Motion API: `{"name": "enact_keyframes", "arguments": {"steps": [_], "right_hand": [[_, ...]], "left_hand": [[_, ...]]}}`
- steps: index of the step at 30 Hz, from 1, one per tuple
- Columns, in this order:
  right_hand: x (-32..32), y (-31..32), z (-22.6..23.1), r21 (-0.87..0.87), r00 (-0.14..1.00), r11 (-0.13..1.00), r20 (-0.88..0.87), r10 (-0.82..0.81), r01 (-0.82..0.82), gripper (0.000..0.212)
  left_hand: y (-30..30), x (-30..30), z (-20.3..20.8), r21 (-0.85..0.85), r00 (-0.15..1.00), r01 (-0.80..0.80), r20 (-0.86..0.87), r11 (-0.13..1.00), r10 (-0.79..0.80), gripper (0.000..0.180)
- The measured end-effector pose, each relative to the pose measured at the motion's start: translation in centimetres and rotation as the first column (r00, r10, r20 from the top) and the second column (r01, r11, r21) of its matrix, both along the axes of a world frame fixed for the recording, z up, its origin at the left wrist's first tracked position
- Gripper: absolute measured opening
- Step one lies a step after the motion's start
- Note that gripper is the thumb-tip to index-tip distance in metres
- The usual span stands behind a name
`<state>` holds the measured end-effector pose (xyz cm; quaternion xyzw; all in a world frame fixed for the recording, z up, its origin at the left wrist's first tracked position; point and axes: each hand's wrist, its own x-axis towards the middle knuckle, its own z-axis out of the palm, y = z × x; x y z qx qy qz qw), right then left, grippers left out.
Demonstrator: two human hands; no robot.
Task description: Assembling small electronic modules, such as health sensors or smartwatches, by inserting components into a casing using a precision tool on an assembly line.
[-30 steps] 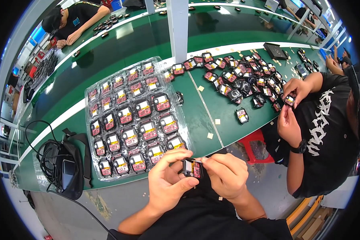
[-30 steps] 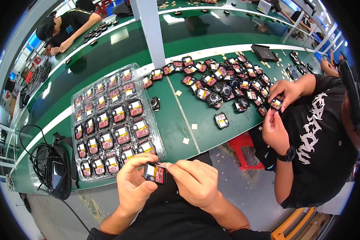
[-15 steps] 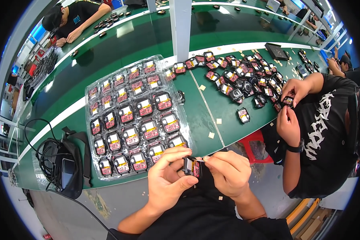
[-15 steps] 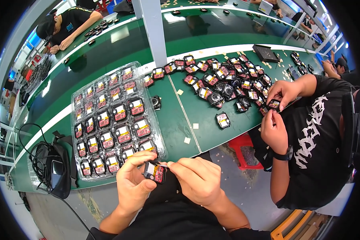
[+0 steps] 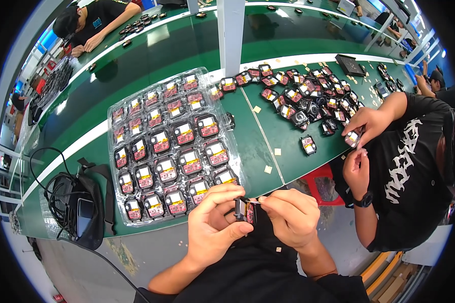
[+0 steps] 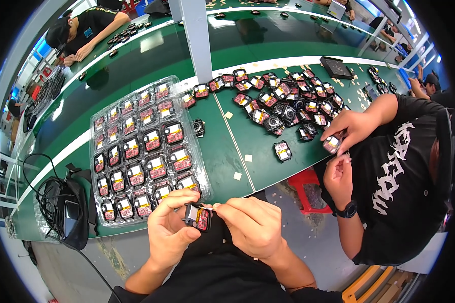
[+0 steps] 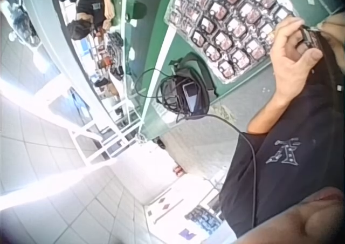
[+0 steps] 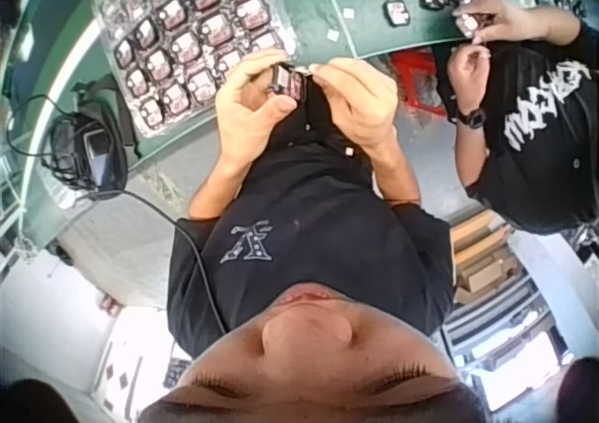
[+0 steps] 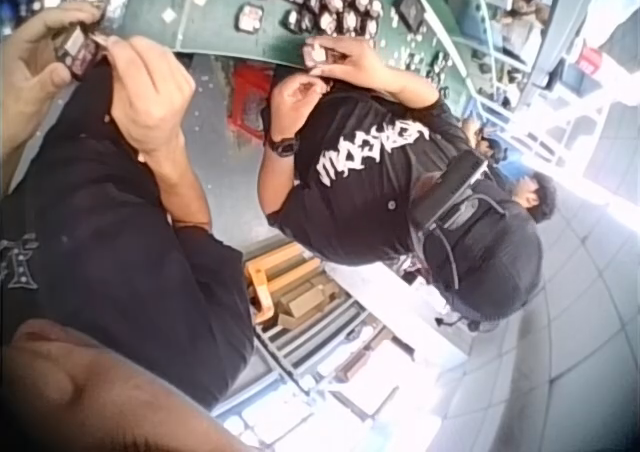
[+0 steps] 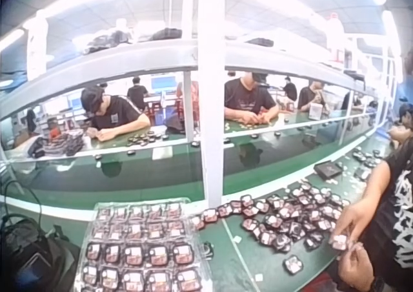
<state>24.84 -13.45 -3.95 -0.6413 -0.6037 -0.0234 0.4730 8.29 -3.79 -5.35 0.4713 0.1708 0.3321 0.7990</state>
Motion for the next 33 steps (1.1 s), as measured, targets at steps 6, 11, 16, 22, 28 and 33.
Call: {"name": "enact_keyframes", "arguments": {"steps": [6,11,16,22,28,33], "right_hand": [[-0.5,0.2,-0.8,0.047,1.0,0.999,-0.015,-0.022,0.022,0.026],[-1.3,-0.2,-0.5,0.003,0.992,0.998,0.109,-0.064,0.064,0.025],[-0.5,0.4,-0.6,0.019,0.999,0.999,-0.021,0.037,-0.036,0.024],[3.6,0.4,-2.4,-0.234,0.83,0.798,0.087,-0.552,0.555,0.033],[5.0,-0.1,-4.2,-0.43,0.775,0.656,0.205,-0.598,0.62,0.033],[3.7,0.4,-4.3,-0.413,0.797,0.694,0.157,-0.583,0.59,0.029]], "left_hand": [[-0.3,0.0,-0.1,0.001,1.0,0.007,0.008,1.0,-0.007,0.057],[-0.7,0.1,-0.5,0.049,0.997,-0.07,0.015,0.996,0.07,0.058],[0.0,-0.9,0.2,-0.022,0.998,-0.019,0.054,1.0,0.02,0.055],[2.5,-4.5,2.0,0.184,0.981,-0.196,0.023,0.963,0.195,0.051],[10.0,-7.5,4.6,0.518,0.779,-0.369,-0.281,0.772,0.561,0.024],[18.4,-9.0,4.4,0.819,0.568,-0.306,-0.252,0.485,0.784,0.018]]}}
